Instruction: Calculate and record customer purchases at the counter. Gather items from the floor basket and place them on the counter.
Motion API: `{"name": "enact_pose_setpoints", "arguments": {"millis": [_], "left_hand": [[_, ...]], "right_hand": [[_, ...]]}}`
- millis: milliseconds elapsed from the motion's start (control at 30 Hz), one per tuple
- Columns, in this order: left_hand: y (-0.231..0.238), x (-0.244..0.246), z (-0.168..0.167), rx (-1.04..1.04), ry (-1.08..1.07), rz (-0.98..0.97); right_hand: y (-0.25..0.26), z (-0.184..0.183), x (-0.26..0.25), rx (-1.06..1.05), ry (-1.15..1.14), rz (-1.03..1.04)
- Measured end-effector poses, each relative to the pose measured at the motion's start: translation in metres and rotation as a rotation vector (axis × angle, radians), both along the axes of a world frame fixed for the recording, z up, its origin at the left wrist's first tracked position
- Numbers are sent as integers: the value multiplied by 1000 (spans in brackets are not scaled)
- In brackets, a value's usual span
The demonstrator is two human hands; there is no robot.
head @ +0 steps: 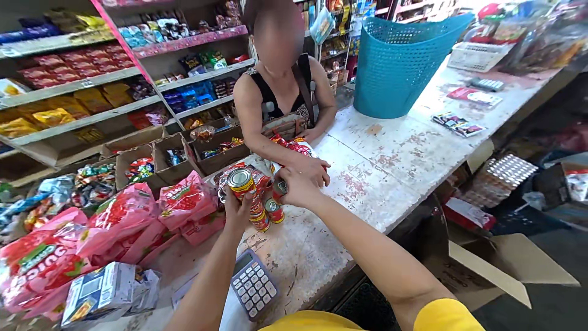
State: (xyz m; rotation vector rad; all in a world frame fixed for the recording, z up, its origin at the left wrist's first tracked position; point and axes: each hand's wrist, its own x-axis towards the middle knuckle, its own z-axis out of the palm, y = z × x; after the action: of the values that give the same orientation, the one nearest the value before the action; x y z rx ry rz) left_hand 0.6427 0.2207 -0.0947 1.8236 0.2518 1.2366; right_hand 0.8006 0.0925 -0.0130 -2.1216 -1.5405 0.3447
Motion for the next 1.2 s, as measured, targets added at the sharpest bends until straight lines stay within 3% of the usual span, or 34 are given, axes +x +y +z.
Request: {"name": "enact_pose_setpoints", "arguments": {"millis": [333, 433, 500, 567, 667, 767, 1033, 1200], "left_hand": [[2, -6, -13, -13, -121, -12], [3, -17, -2, -8, -171, 43], [14, -37, 18, 78, -61, 102], [29, -63, 50, 259, 215, 158], [38, -89, 94, 351, 503, 179], [32, -88, 112, 381, 578, 196], [-2, -39, 116, 457, 609, 272], [-10, -30, 95, 359, 585, 347]], "right_hand": [[20, -36, -17, 33, 167, 86], [11, -36, -15, 47, 279, 50], [-1, -42, -14, 70, 332, 16], [-20, -47, -12, 42, 364, -29], [-62, -68, -4, 43, 424, -99], [-114, -88, 3, 78, 477, -203], [-277, -121, 12, 463, 449, -619], [-393, -148, 19, 483, 493, -986]]}}
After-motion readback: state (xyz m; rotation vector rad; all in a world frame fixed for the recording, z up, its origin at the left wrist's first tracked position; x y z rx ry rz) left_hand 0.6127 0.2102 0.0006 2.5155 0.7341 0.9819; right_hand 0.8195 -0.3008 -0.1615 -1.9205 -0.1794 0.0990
